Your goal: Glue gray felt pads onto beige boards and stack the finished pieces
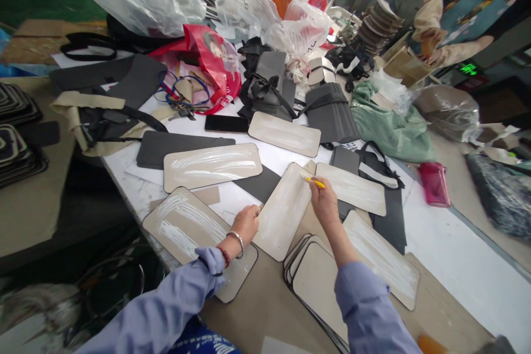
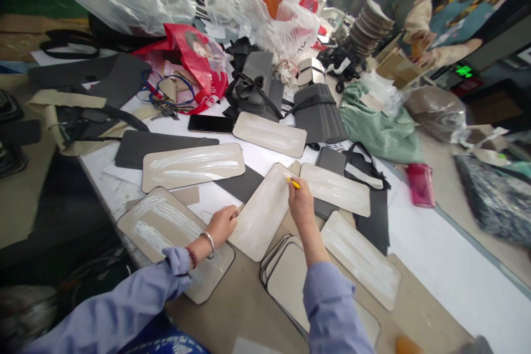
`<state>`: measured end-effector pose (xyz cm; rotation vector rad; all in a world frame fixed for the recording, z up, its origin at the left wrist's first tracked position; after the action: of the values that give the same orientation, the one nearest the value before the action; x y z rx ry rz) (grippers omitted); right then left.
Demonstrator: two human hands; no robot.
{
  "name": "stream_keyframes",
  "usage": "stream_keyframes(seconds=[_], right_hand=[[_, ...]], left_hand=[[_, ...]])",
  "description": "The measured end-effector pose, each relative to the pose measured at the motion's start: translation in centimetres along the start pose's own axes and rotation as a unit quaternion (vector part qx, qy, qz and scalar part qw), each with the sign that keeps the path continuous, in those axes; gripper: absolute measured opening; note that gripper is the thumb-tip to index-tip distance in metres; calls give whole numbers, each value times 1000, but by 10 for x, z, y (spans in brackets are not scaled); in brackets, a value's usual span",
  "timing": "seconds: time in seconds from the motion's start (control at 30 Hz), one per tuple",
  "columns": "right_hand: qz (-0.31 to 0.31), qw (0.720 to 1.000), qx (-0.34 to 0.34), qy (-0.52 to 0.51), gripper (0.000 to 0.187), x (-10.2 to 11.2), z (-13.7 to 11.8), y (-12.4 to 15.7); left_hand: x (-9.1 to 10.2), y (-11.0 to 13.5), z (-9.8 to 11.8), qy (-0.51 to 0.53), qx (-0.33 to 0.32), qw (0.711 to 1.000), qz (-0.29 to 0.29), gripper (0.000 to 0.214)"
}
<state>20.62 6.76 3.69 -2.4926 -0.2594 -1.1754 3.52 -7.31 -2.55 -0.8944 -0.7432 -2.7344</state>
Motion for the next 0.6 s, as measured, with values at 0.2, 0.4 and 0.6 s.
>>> stream_keyframes(seconds=[0.2, 0.4, 0.6], right_hand=[[-55, 998, 15, -3, 30, -10, -2, 43], [-114, 988, 22, -97, 19, -1, -64, 138], [-25, 992, -27, -121, 21, -9, -73, 131]], left_hand=[[1, 0, -1, -3, 5, 1000, 3, 22], [2, -1, -2, -14, 0, 1000, -6, 19], [6, -2, -3, -27, 0, 1000, -5, 16]])
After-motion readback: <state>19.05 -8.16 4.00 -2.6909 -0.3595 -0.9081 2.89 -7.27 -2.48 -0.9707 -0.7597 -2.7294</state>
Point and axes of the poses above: each hand's wrist, its own y-axis away from the middle knuckle, its own x-axis out of the back of the hand, z = x × y, the point moved 4 cm from there along -y, towards the middle knuckle, and after that the axes turned 1 degree about y, right-handed, at the moved point
